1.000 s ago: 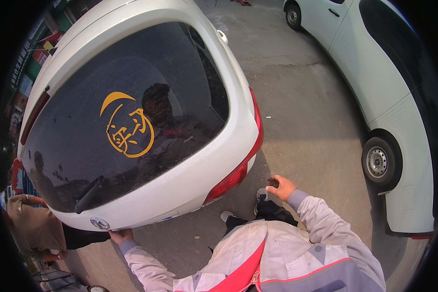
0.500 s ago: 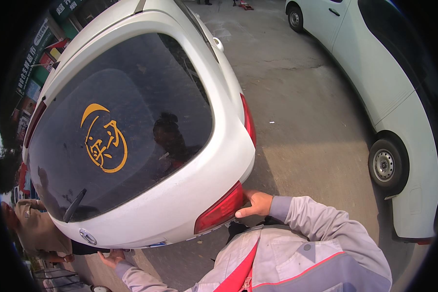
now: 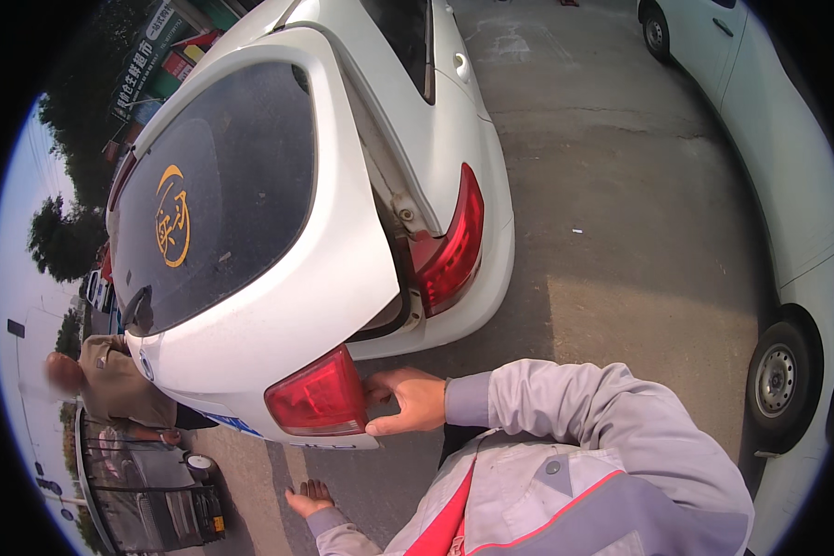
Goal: The person kneels beside a white car and uses a cordless impact wrench to remove lug nuts from a wheel. After loosening the nuts, the person lowers the car with a red hydraulic jack, then walks to the rear of the vehicle and opens the trunk.
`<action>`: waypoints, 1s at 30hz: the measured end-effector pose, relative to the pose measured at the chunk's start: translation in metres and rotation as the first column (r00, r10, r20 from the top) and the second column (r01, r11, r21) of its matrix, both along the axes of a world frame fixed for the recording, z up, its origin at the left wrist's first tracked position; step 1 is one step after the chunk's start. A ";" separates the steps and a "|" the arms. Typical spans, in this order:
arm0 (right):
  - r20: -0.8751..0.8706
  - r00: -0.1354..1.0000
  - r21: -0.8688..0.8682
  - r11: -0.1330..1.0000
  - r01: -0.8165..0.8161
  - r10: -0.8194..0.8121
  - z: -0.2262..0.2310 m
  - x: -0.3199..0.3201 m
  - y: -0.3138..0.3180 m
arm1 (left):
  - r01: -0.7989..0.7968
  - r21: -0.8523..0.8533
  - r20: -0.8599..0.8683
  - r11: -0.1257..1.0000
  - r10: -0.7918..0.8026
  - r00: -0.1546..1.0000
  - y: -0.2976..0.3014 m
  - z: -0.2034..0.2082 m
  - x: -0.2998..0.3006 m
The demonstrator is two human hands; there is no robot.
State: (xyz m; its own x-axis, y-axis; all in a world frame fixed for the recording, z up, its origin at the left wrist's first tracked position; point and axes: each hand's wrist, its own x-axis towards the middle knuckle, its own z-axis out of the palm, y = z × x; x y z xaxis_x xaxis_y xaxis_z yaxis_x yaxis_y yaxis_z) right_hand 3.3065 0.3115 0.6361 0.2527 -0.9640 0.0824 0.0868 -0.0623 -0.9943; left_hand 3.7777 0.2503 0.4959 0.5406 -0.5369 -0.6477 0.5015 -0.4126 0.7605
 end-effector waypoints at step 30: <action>-0.003 0.981 -0.334 0.924 -0.185 0.195 0.026 0.038 -0.002 | 0.261 -0.854 0.171 0.450 -0.230 0.958 0.097 0.152 -0.097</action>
State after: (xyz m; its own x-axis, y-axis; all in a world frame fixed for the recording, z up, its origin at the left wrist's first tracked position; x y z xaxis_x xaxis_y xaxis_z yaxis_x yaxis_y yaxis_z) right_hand 3.3446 0.3097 0.6625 0.4208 -0.8147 0.3989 0.1585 -0.3669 -0.9166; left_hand 3.6811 0.3470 0.6474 0.3002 -0.9250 0.2330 0.4636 0.3549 0.8119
